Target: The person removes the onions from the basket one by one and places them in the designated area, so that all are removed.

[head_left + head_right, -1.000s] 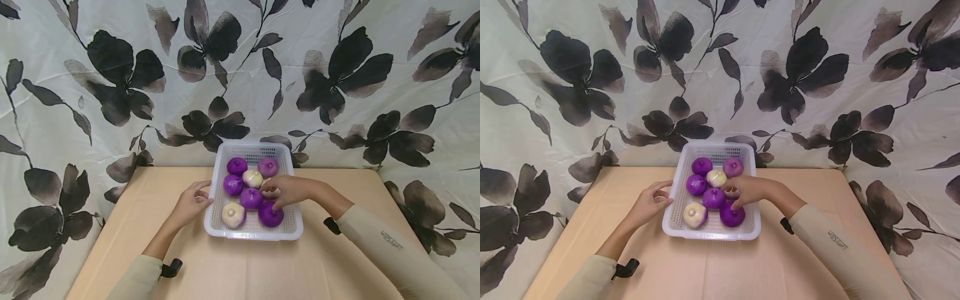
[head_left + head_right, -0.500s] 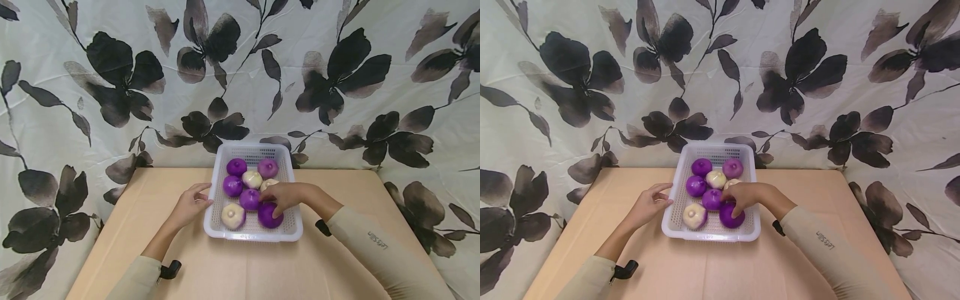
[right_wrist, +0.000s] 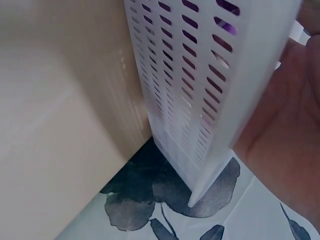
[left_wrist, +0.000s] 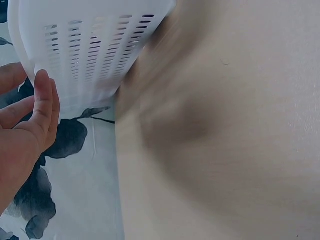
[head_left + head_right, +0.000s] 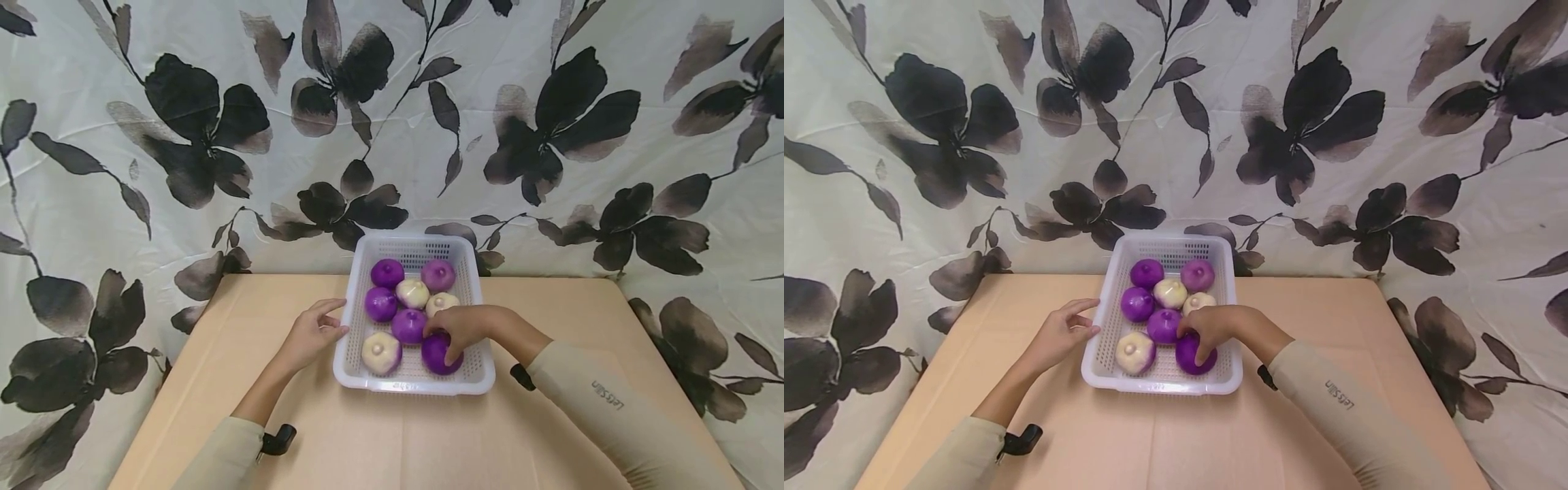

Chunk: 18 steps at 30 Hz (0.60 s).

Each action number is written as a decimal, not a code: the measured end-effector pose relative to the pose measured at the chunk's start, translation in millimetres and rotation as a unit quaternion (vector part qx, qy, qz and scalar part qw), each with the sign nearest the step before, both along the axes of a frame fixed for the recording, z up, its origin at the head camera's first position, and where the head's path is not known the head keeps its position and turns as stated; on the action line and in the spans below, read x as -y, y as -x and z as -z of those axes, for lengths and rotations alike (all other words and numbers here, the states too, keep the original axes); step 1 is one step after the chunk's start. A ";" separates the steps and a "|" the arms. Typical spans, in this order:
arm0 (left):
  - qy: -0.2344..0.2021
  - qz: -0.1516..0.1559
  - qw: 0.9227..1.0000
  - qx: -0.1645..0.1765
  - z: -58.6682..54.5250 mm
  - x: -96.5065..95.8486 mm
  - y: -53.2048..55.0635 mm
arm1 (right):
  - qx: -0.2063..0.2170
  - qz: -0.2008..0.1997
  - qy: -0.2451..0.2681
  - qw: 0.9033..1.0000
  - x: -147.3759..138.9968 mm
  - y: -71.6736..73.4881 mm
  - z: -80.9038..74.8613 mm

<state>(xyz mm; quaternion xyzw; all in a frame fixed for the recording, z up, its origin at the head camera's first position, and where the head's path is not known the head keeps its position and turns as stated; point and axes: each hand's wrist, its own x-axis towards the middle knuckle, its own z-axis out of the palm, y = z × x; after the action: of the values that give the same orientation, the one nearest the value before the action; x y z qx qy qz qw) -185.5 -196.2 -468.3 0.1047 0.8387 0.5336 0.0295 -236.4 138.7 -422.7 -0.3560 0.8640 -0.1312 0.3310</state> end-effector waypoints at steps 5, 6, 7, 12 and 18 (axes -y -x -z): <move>0.004 -0.002 1.000 0.006 -1.3 0.3 -0.6 | 0.011 -0.005 -0.015 1.000 3.2 -1.2 5.0; 0.004 -0.003 1.000 0.007 -1.5 0.3 -0.7 | 0.011 -0.008 -0.018 1.000 3.7 -1.7 5.7; 0.004 -0.004 1.000 0.009 -1.8 0.3 -1.0 | 0.010 -0.010 -0.024 1.000 4.4 -2.3 6.2; -0.003 0.000 1.000 0.010 -1.9 0.5 -0.8 | 0.002 -0.013 -0.056 0.998 8.0 -6.0 8.7; -0.015 0.001 1.000 0.016 -0.4 1.3 -0.5 | 0.002 -0.023 -0.072 0.997 11.2 -7.1 13.1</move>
<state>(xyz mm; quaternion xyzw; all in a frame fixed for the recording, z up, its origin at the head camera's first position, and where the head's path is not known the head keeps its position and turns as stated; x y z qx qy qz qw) -185.0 -197.5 -467.9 0.0978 0.8300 0.5476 0.0422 -229.3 127.6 -435.9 -0.3513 0.8620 -0.0618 0.3603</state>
